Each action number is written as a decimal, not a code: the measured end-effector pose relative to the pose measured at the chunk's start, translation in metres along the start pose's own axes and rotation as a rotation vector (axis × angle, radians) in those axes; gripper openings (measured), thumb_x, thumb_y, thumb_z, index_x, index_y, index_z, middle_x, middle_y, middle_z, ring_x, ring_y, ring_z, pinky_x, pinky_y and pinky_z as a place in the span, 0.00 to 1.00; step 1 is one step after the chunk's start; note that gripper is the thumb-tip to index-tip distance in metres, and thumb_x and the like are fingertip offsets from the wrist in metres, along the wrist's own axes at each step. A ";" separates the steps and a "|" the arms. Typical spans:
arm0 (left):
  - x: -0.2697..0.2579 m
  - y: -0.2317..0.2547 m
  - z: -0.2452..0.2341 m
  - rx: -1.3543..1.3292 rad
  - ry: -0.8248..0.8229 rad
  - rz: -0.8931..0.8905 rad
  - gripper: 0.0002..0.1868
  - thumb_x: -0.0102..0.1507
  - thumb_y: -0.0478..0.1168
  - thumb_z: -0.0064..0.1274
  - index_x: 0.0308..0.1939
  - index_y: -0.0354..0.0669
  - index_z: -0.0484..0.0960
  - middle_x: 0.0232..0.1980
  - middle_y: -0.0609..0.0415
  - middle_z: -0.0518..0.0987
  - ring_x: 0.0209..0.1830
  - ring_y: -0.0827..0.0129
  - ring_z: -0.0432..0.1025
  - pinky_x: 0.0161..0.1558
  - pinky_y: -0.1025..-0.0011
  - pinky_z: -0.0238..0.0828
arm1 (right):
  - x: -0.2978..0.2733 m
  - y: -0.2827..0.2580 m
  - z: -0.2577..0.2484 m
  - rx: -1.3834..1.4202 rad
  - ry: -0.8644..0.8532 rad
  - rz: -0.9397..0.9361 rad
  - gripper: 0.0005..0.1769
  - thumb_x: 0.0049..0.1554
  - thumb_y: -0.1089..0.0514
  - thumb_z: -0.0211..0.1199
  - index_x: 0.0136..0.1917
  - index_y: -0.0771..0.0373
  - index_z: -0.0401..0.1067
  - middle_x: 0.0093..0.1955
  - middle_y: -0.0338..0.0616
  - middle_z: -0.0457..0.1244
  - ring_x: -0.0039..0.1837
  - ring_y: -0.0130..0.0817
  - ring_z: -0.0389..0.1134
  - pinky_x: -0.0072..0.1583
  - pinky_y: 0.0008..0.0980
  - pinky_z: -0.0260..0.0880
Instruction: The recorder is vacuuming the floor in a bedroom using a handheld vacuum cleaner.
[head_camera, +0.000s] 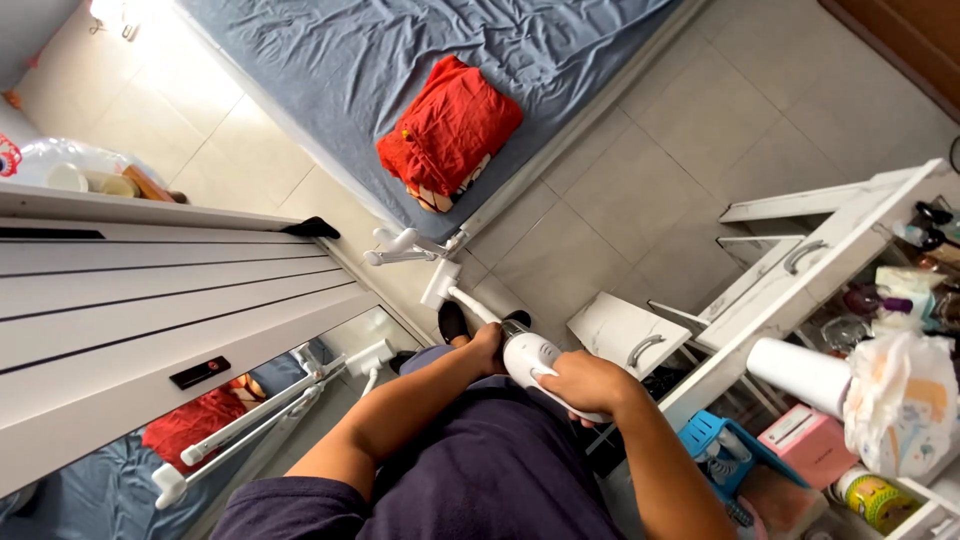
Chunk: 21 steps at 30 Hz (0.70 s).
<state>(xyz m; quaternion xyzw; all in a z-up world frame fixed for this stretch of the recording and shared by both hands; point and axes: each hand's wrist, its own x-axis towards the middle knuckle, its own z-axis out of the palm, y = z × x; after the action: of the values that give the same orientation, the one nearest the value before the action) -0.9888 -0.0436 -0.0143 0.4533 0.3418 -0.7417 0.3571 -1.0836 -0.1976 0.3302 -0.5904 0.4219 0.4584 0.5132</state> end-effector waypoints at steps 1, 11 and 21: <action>0.005 -0.006 0.003 0.012 0.001 -0.003 0.29 0.70 0.52 0.27 0.67 0.37 0.70 0.68 0.37 0.74 0.67 0.45 0.69 0.68 0.42 0.61 | -0.001 0.011 0.001 0.011 0.004 0.000 0.28 0.65 0.43 0.52 0.50 0.73 0.76 0.29 0.46 0.66 0.25 0.33 0.65 0.30 0.33 0.66; 0.008 -0.027 0.065 0.290 0.029 -0.080 0.23 0.72 0.51 0.33 0.64 0.40 0.68 0.66 0.41 0.75 0.63 0.47 0.72 0.57 0.35 0.72 | -0.043 0.082 0.034 0.182 0.161 0.038 0.27 0.64 0.43 0.53 0.49 0.71 0.75 0.29 0.47 0.68 0.26 0.35 0.68 0.31 0.35 0.69; 0.072 -0.033 0.104 0.760 0.152 -0.001 0.33 0.70 0.61 0.37 0.67 0.38 0.68 0.61 0.40 0.75 0.54 0.48 0.74 0.42 0.45 0.77 | -0.007 0.136 0.080 0.689 0.273 0.042 0.28 0.63 0.43 0.53 0.48 0.73 0.74 0.30 0.54 0.68 0.27 0.41 0.70 0.30 0.41 0.70</action>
<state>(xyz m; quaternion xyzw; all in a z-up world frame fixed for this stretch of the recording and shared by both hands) -1.0848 -0.1292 -0.0368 0.6070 0.0681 -0.7799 0.1368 -1.2252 -0.1340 0.3027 -0.4297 0.6279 0.2169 0.6116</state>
